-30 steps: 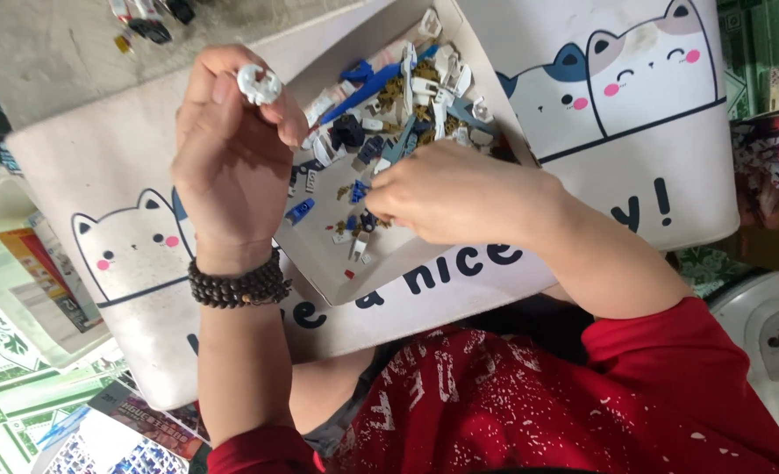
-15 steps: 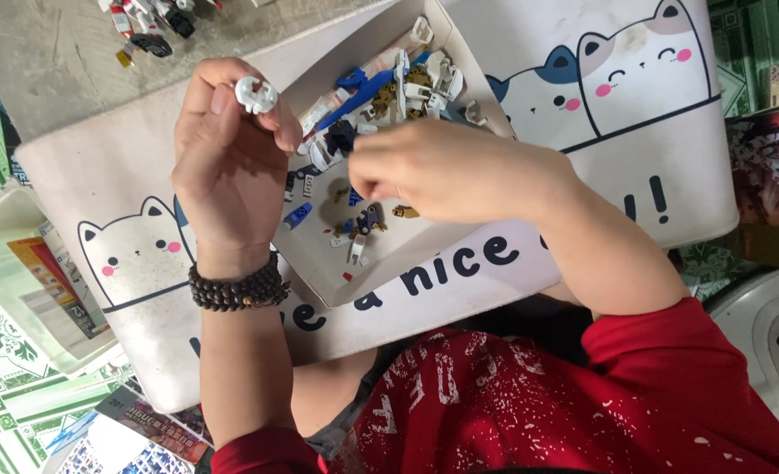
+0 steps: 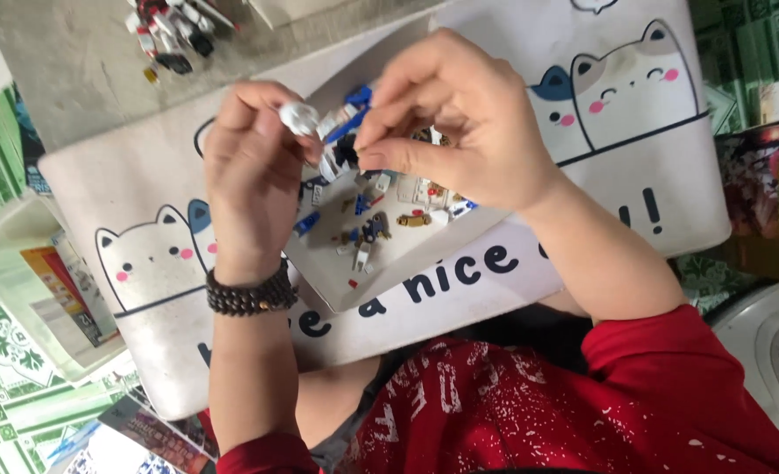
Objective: Assembling a plastic model action figure by joining small components together by hand.
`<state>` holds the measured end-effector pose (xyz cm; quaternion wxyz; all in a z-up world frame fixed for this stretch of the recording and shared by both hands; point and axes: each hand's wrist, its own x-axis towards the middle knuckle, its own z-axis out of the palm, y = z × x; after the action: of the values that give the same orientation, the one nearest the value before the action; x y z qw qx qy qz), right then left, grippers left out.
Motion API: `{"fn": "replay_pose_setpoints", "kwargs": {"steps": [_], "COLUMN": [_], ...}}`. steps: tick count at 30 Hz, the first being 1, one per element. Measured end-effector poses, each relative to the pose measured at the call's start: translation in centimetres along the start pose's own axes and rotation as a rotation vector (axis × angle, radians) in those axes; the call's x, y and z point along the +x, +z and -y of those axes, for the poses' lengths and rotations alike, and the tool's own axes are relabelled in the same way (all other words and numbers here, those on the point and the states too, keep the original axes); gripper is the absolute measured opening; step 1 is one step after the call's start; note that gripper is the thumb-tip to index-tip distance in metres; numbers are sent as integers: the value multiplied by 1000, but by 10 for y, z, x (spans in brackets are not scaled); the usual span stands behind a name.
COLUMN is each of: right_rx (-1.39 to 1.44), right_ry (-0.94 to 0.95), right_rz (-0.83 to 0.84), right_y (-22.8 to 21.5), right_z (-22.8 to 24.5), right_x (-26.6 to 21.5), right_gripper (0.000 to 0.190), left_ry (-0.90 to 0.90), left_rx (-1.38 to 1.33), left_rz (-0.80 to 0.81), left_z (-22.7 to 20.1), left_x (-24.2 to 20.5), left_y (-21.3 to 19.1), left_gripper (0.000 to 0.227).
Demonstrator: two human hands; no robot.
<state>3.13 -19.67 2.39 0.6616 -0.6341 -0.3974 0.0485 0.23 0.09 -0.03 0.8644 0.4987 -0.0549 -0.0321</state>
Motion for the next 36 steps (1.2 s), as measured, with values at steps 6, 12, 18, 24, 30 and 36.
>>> {"fn": "replay_pose_setpoints", "kwargs": {"steps": [6,12,18,24,30,36], "right_rx": [48,241,269,135,31,33], "right_ry": [-128,-64,-18,62,133,232], "right_rz": [-192,-175,-176,-203,-221,-211], "right_y": [6,3,4,7,9,9], "right_z": [2,6,2,2,3,-2], "right_x": [-5,-7,-7,-6,-2,-1], "right_gripper": [43,31,15,16,14,11], "left_ry": [22,49,58,44,74,229], "left_rx": [136,141,138,251,407,659], "left_rz": [67,107,95,52,-29,-117], "left_z": [0,1,3,2,-1,3], "left_x": [-5,-7,-9,-11,-11,-11], "left_y": [3,2,1,4,14,18], "left_gripper": [15,14,17,23,19,15]}}
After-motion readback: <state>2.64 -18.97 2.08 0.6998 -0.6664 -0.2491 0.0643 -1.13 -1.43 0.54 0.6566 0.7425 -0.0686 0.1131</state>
